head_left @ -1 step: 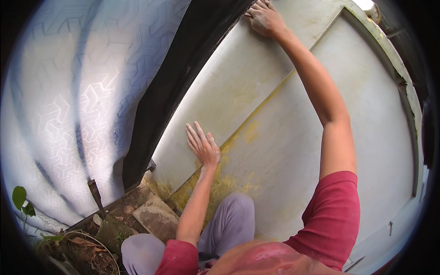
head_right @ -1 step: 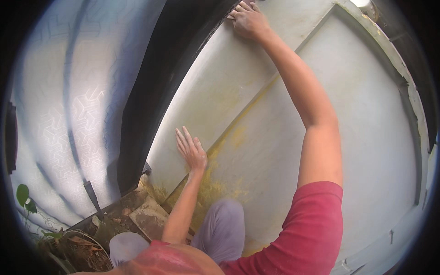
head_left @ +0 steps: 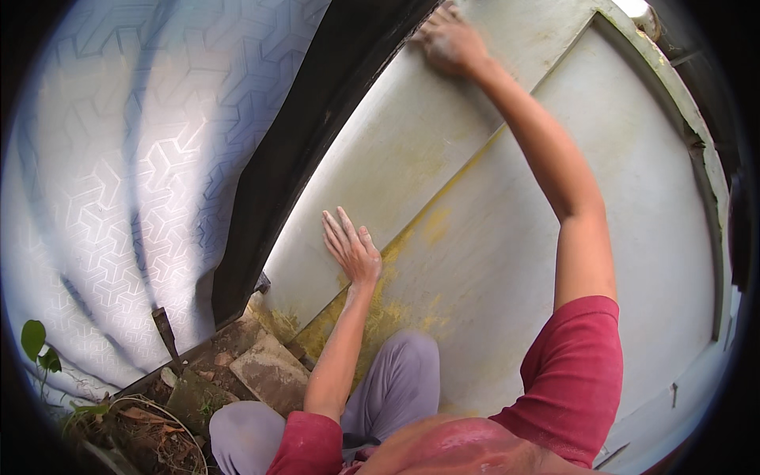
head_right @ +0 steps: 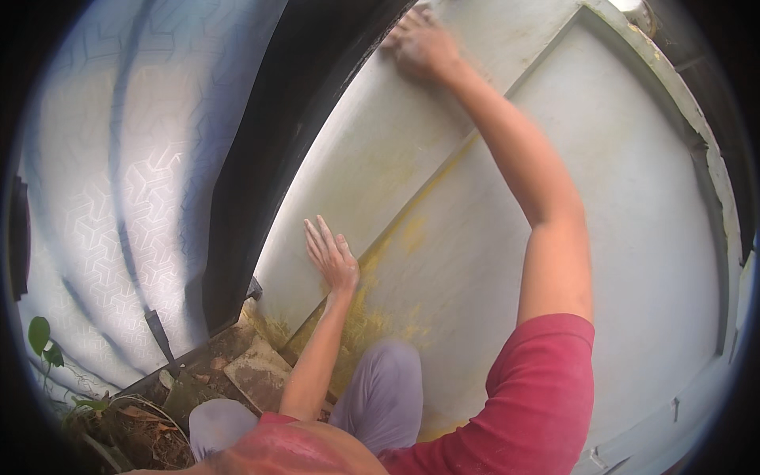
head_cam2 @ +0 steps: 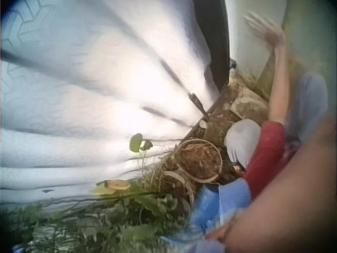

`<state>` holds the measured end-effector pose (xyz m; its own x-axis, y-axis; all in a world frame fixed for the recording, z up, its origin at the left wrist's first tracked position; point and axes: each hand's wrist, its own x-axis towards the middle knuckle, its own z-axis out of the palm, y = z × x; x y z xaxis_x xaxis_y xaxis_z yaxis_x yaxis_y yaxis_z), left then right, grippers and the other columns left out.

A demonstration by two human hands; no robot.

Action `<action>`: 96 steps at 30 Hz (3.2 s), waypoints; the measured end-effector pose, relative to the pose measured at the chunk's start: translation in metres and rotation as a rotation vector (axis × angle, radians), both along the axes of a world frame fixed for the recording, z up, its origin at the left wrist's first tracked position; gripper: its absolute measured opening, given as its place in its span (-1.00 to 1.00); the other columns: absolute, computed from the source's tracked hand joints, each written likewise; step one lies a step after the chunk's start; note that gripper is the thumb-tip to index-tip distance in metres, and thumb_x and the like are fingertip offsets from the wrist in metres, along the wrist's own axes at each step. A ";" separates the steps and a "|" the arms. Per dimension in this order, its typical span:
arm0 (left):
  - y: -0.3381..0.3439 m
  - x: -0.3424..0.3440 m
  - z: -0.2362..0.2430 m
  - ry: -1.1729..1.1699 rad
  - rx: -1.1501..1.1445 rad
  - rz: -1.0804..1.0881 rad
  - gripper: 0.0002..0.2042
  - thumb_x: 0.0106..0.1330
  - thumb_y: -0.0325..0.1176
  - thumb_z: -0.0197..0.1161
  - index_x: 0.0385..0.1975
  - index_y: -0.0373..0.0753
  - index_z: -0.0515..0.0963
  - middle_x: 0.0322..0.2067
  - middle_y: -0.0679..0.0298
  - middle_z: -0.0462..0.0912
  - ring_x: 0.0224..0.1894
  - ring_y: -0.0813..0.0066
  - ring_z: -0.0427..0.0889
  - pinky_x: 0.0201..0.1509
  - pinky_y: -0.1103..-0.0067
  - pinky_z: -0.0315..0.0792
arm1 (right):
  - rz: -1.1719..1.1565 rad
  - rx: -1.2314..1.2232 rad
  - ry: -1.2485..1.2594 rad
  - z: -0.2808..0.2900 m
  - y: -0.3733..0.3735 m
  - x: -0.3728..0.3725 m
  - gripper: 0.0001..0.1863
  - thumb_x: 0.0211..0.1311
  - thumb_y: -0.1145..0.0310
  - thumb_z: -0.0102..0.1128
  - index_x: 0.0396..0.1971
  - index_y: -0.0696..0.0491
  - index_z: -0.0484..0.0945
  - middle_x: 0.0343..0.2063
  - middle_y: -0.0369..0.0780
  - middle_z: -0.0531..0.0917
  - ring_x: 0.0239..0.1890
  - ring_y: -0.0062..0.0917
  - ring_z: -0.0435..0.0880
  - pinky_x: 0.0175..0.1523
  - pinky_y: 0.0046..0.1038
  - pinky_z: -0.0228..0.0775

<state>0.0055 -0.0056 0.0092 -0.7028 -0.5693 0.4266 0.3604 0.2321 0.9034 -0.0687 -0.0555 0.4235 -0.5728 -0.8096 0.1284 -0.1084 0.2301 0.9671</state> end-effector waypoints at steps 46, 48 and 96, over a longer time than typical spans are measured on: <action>-0.011 0.008 -0.067 -0.021 0.212 0.047 -0.45 0.66 -0.17 -0.19 0.50 -0.39 0.11 0.53 -0.14 0.02 0.57 -0.09 0.00 0.60 0.09 -0.05 | 0.298 -0.257 0.230 -0.052 0.044 0.020 -0.50 0.37 0.29 -0.04 0.27 0.10 0.50 0.39 -0.07 0.44 0.51 -0.33 0.27 0.56 -0.11 -0.02; -0.034 0.005 -0.078 -0.005 0.173 0.088 -0.45 0.66 -0.17 -0.20 0.50 -0.39 0.10 0.53 -0.14 0.01 0.57 -0.08 -0.01 0.60 0.10 -0.05 | -0.170 -0.545 -0.392 -0.141 0.005 0.028 -0.56 0.47 0.37 -0.08 0.28 0.02 0.52 0.12 -0.24 0.71 0.21 -0.31 0.67 0.39 -0.20 0.46; -0.034 0.032 -0.110 -0.147 0.102 0.055 -0.57 0.47 -0.50 0.00 0.33 -0.41 0.31 0.50 -0.27 0.03 0.49 -0.26 0.11 0.52 0.03 0.05 | -0.104 -0.090 -0.356 -0.326 0.009 -0.016 -0.34 0.56 -0.03 -0.31 0.48 0.04 0.28 0.53 -0.25 0.24 0.62 -0.45 0.02 0.70 -0.24 -0.46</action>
